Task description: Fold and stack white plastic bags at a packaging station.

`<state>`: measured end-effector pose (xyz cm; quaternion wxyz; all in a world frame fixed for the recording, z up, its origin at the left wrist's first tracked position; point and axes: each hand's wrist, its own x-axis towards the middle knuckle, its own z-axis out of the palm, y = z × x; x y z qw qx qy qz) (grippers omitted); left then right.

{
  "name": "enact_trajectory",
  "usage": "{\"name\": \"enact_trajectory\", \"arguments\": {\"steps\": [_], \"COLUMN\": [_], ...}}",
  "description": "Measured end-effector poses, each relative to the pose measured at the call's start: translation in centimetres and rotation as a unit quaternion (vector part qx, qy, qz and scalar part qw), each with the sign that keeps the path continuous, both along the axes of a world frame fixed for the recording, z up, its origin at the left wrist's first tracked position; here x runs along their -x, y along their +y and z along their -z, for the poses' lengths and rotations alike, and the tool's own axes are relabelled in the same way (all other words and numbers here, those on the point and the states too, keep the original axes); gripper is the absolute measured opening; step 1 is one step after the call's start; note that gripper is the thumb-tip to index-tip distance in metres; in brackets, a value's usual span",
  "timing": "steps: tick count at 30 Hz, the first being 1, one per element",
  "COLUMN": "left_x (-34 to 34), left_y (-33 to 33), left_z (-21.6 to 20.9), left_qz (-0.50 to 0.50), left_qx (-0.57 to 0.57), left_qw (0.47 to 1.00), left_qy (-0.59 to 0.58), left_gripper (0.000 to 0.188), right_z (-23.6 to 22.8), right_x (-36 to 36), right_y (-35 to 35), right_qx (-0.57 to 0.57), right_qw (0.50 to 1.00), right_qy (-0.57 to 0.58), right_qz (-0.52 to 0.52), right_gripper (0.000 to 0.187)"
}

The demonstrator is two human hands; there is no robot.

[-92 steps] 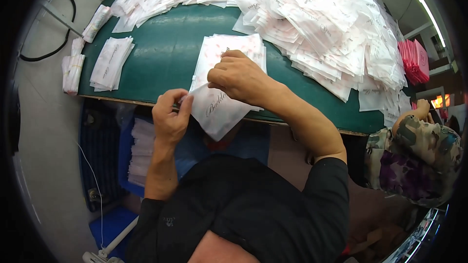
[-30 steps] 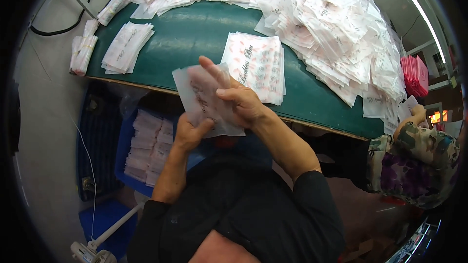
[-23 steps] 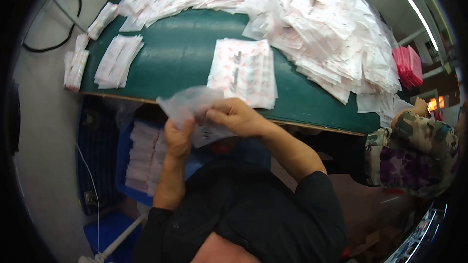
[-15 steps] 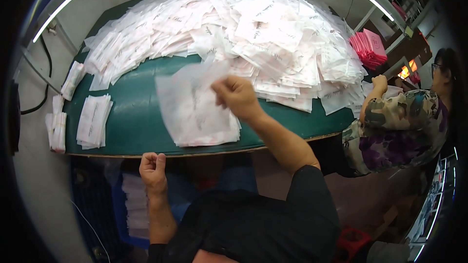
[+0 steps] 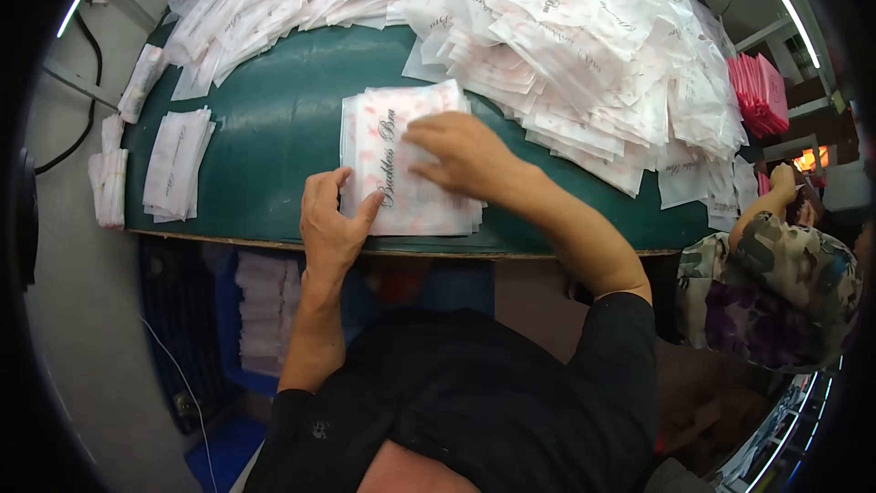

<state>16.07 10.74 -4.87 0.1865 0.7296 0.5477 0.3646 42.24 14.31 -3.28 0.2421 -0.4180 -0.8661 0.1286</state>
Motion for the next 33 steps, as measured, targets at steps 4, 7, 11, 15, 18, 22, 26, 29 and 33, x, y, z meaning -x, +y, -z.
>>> {"name": "enact_trajectory", "arguments": {"steps": [4, 7, 11, 15, 18, 22, 26, 29, 33], "left_x": [0.9, 1.4, 2.6, 3.1, 3.5, 3.7, 6.6, 10.1, 11.9], "left_y": [-0.5, -0.4, -1.0, -2.7, -4.4, -5.4, -9.4, -12.9, -14.1], "left_z": [0.7, 1.2, 0.7, 0.7, 0.2, -1.3, -3.8, -3.9, -4.4], "left_qz": [-0.014, -0.039, -0.048, -0.054, -0.047, -0.008, 0.012, -0.006, 0.028], "left_qx": [0.035, 0.038, 0.142, -0.017, -0.09, -0.16, -0.103, -0.018, -0.025], "left_qw": [0.999, 0.998, 0.984, 0.993, 0.989, 0.98, 0.982, 0.983, 0.978], "left_qy": [-0.008, -0.026, -0.094, -0.099, -0.111, -0.116, -0.16, -0.181, -0.205], "left_gripper": [0.057, 0.057, 0.04, 0.019, 0.014, 0.013, 0.012, 0.013, 0.016], "right_z": [3.8, 4.4, 3.8, 2.5, 0.9, -4.3, -5.1, -6.4, -7.3], "right_x": [2.3, 2.4, 3.2, 4.0, 4.3, 9.5, 10.7, 11.7, 13.7], "right_y": [-4.1, -4.7, -6.2, -7.7, -8.4, -8.8, -8.4, -10.4, -12.2], "right_qx": [-0.017, -0.011, -0.023, -0.026, 0.058, -0.229, -0.183, -0.126, -0.09], "right_qw": [0.999, 0.999, 0.999, 0.999, 0.998, 0.972, 0.982, 0.988, 0.992], "right_qy": [-0.004, -0.01, -0.013, -0.014, 0.009, -0.002, -0.015, 0.053, 0.03], "right_qz": [0.031, 0.029, 0.03, 0.034, 0.013, 0.057, -0.043, -0.078, -0.082], "right_gripper": [0.057, 0.057, 0.056, 0.055, 0.054, 0.049, 0.021, 0.013, 0.016]}}
